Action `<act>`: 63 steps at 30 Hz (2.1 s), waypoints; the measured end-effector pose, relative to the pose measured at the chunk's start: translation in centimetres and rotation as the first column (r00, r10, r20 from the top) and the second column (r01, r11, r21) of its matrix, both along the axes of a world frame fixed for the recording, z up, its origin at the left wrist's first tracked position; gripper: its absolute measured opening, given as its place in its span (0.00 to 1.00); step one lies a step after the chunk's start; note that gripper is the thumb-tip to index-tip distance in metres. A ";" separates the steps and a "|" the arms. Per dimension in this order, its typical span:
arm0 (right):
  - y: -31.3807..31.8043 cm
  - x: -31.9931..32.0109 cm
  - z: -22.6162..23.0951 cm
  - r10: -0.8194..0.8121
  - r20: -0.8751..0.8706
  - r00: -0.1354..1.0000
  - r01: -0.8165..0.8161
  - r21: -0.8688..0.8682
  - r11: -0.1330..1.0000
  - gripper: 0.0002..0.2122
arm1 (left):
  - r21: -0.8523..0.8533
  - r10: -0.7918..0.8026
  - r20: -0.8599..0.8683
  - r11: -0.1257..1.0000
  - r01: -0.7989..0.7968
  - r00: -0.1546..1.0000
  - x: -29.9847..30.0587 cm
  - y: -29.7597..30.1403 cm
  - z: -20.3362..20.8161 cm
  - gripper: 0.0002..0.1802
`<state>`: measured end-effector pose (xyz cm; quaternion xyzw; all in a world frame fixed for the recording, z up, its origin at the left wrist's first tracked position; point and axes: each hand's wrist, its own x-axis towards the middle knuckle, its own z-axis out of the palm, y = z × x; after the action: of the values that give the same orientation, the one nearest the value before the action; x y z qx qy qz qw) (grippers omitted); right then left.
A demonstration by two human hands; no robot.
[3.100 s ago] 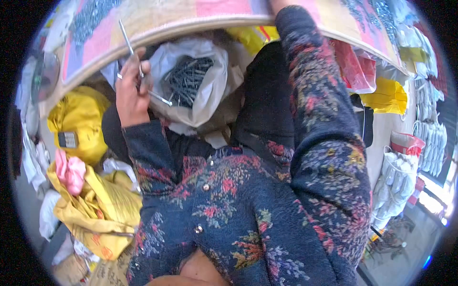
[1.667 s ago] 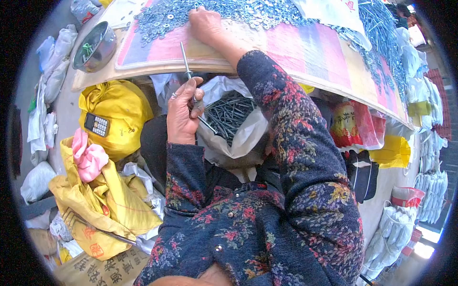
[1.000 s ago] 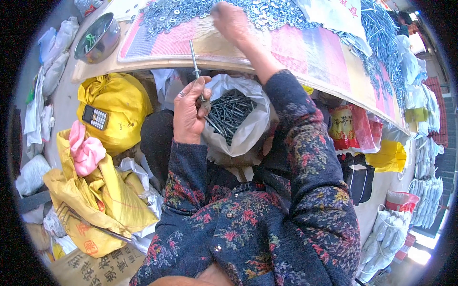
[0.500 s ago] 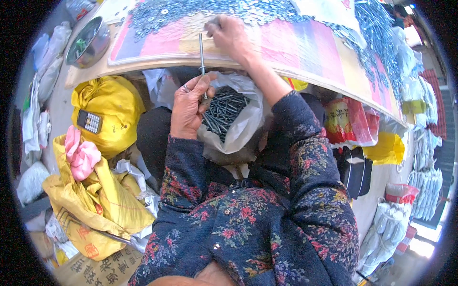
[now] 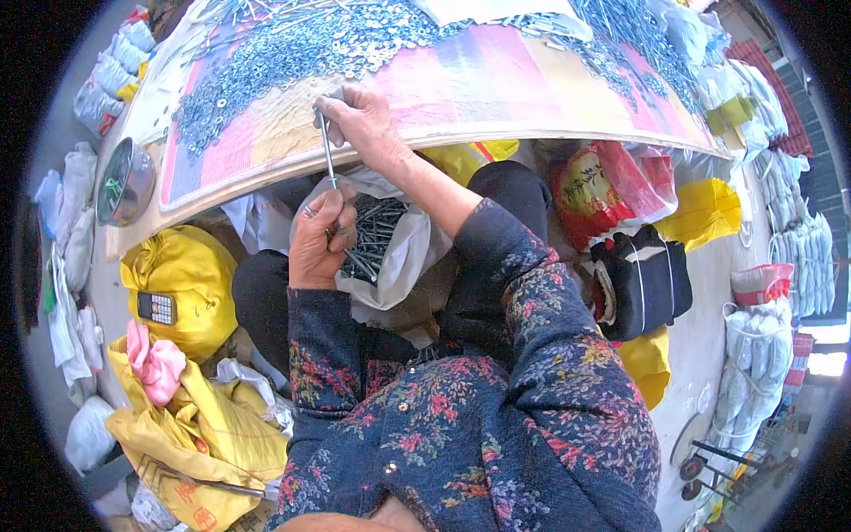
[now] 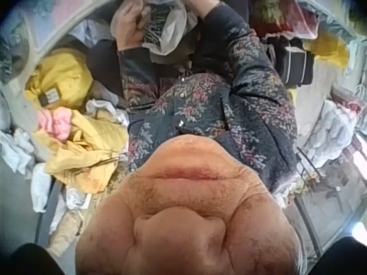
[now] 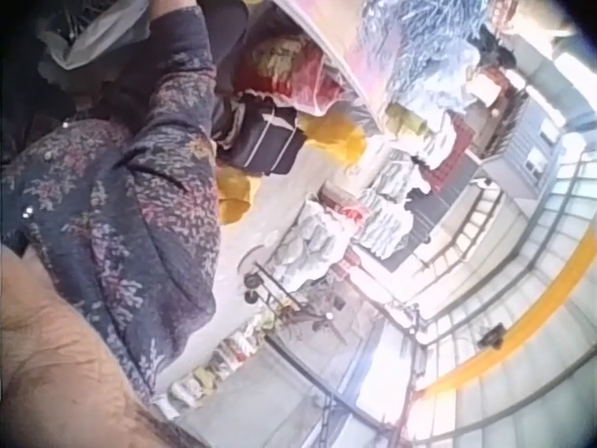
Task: The person assembles hardware fasteners by picking up long metal rods and sliding washers and sleeves onto them by hand.
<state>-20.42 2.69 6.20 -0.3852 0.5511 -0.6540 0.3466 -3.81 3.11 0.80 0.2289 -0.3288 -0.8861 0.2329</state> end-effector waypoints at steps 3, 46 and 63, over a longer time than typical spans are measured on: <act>-0.3 -1.0 -1.7 -0.188 -0.327 0.926 0.151 -0.134 0.979 0.11 | 0.095 -0.086 -0.083 0.991 0.093 0.993 -0.6 0.0 -0.2 0.13; -2.8 -20.9 -3.1 -0.163 -0.985 0.052 0.685 -0.083 0.723 0.12 | -0.062 0.108 0.112 0.993 -0.101 0.988 -1.8 0.4 -0.4 0.07; 2.3 -7.6 0.4 -0.065 -0.542 0.838 0.133 0.087 0.987 0.13 | -0.052 0.103 0.098 0.994 -0.098 0.990 -1.9 0.0 -1.1 0.06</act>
<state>-28.01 5.02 6.58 -0.5022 0.6838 -0.5025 0.1668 -5.68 3.13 -0.27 0.2840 -0.3491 -0.8525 0.2658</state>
